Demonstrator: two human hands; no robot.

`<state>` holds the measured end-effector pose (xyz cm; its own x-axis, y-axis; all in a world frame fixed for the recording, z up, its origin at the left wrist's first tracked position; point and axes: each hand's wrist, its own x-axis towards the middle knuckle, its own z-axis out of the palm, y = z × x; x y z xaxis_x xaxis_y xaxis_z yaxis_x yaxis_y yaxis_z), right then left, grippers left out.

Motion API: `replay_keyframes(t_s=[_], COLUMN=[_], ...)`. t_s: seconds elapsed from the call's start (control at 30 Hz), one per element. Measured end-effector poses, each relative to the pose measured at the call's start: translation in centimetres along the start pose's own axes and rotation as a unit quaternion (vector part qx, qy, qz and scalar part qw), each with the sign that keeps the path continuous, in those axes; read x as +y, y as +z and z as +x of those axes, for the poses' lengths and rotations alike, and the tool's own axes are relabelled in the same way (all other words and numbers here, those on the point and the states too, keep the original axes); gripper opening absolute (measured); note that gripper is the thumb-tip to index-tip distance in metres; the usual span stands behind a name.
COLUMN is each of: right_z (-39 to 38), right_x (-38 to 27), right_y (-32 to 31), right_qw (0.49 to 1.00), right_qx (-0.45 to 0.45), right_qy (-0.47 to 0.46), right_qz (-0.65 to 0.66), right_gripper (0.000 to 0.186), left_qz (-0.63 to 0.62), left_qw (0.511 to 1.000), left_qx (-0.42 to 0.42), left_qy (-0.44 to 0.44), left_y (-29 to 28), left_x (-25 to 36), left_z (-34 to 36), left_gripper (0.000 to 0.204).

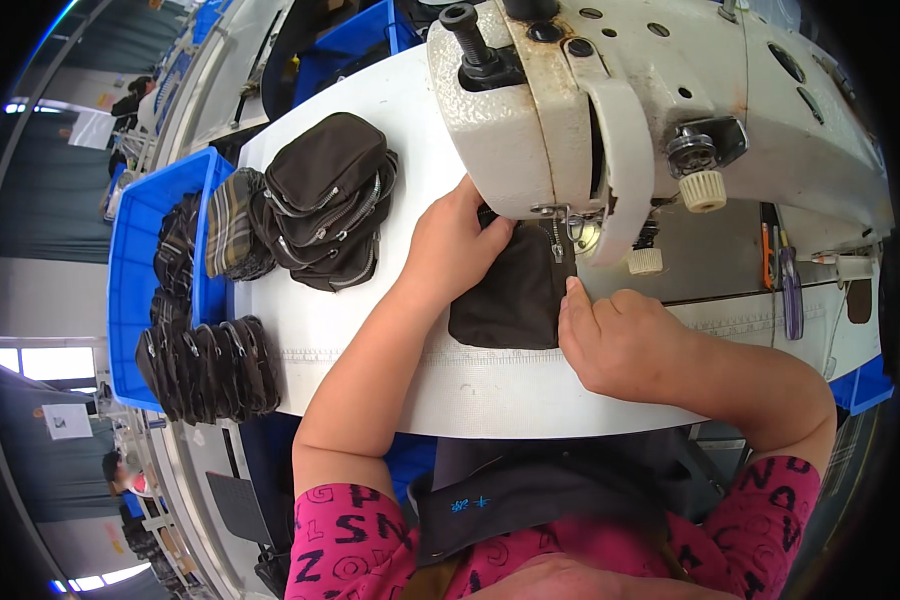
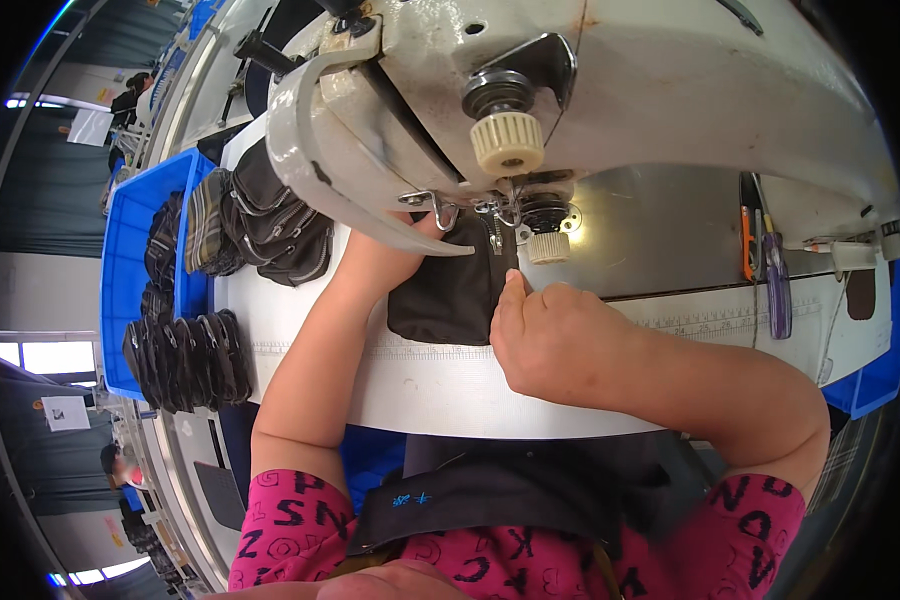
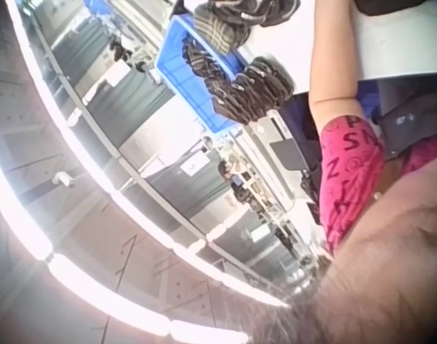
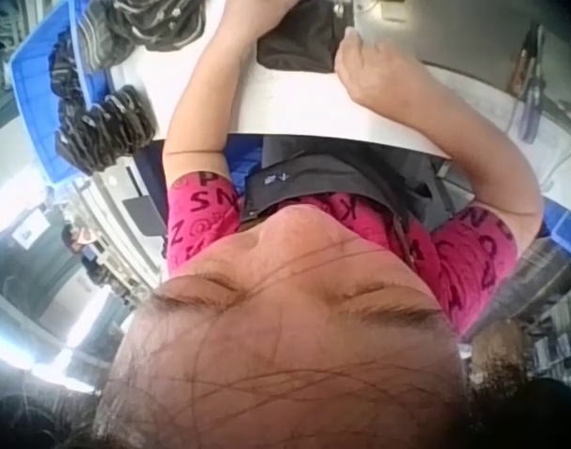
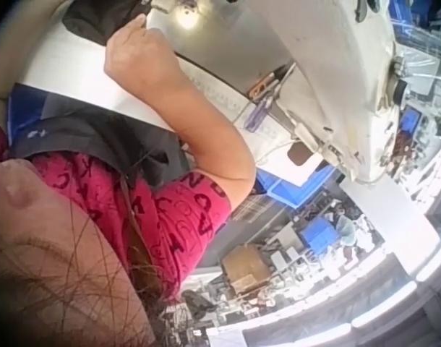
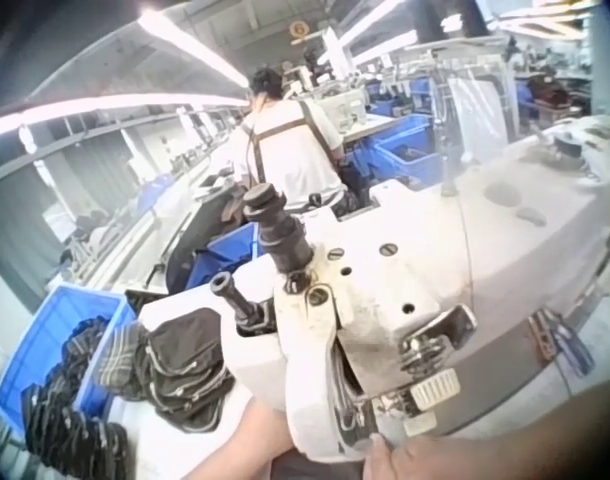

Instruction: The person is sewing leather pieces using an industrial sewing machine to assemble small pouches.

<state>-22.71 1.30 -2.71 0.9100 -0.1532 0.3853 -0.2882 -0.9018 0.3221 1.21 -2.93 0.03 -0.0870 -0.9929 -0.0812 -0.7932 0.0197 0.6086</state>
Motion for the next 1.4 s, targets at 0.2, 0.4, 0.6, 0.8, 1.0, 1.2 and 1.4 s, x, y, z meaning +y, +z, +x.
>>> replay_keyframes(t_s=[0.2, 0.4, 0.6, 0.8, 1.0, 1.2, 1.4], right_z=[0.0, 0.1, 0.0, 0.2, -0.2, -0.2, -0.3], right_x=[0.3, 0.2, 0.3, 0.3, 0.1, 0.0, 0.0], right_y=[-0.2, -0.2, -0.6, -1.0, -0.9, -0.5, -0.7], right_qw=[1.000, 1.000, 1.000, 1.000, 0.999, 0.999, 1.000], right_qx=[-0.004, 0.008, -0.008, -0.003, -0.031, -0.014, -0.003], right_qy=[-0.013, -0.007, 0.016, 0.017, 0.023, 0.026, 0.020], right_qz=[-0.002, 0.004, 0.022, 0.000, 0.007, 0.023, 0.010], right_gripper=[0.031, 0.029, 0.029, 0.026, 0.030, 0.029, 0.029], left_qz=[-0.013, 0.069, 0.162, 0.159, 0.073, -0.294, -0.256], left_qw=[1.000, 0.992, 0.933, 0.968, 0.997, 0.950, 0.963], left_qx=[0.001, 0.079, 0.124, 0.156, -0.021, -0.108, -0.082], left_qy=[-0.008, 0.076, 0.298, 0.114, 0.033, 0.009, -0.005], left_y=[0.2, 0.9, 0.6, -1.1, -2.7, -1.9, -1.6], left_x=[-0.3, -1.9, 1.3, -1.8, -4.0, -2.4, -2.0], left_z=[0.0, -0.1, -3.5, -2.0, -1.2, -1.4, -1.1], left_gripper=[0.036, 0.033, 0.015, 0.028, 0.052, 0.045, 0.056])
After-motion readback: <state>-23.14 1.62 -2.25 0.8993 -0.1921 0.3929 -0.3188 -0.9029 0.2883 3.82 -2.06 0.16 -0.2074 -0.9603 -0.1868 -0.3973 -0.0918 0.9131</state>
